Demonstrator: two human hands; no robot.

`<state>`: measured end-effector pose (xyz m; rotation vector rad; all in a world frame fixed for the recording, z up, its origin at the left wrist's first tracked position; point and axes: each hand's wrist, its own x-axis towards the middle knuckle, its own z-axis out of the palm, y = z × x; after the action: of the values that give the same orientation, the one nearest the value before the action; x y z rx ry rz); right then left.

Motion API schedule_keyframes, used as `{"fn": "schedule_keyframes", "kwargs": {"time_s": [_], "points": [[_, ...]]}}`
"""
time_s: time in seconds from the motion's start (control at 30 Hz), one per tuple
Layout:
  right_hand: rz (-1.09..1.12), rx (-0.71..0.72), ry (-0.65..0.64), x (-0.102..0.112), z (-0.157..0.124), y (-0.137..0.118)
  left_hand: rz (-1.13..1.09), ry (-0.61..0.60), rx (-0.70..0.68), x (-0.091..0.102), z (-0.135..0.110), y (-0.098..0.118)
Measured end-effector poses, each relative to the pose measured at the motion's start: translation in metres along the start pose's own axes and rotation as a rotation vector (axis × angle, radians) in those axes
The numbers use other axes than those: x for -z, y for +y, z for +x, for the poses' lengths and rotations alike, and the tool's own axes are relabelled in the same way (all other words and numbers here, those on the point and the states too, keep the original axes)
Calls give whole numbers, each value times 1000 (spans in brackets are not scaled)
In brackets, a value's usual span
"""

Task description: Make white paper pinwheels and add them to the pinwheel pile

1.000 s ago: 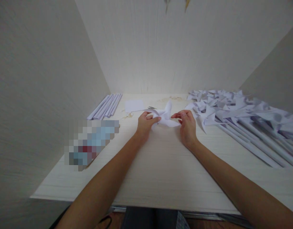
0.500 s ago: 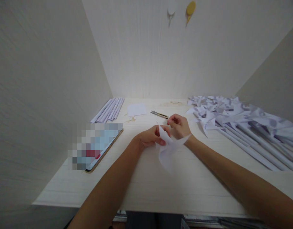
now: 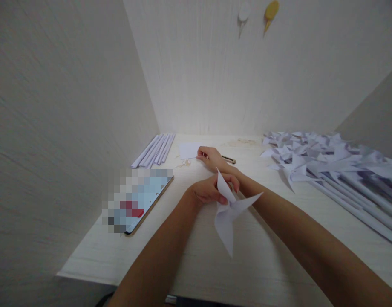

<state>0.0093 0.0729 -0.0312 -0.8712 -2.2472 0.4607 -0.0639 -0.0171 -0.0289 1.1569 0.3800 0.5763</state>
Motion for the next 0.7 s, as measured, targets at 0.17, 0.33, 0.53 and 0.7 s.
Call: {"fn": "schedule_keyframes", "kwargs": {"time_s": [0.17,0.33,0.53,0.7], "points": [[-82,24,-68,-9,3,0,6,72,-24,-1,-1,0],[-61,155,-152,-14,7,6,3,56,-55,0,0,-2],[-60,168,-206,-16,7,6,6,19,-94,-1,1,-3],[13,129,-188,-16,3,4,-19,10,-102,-4,0,-1]]}}
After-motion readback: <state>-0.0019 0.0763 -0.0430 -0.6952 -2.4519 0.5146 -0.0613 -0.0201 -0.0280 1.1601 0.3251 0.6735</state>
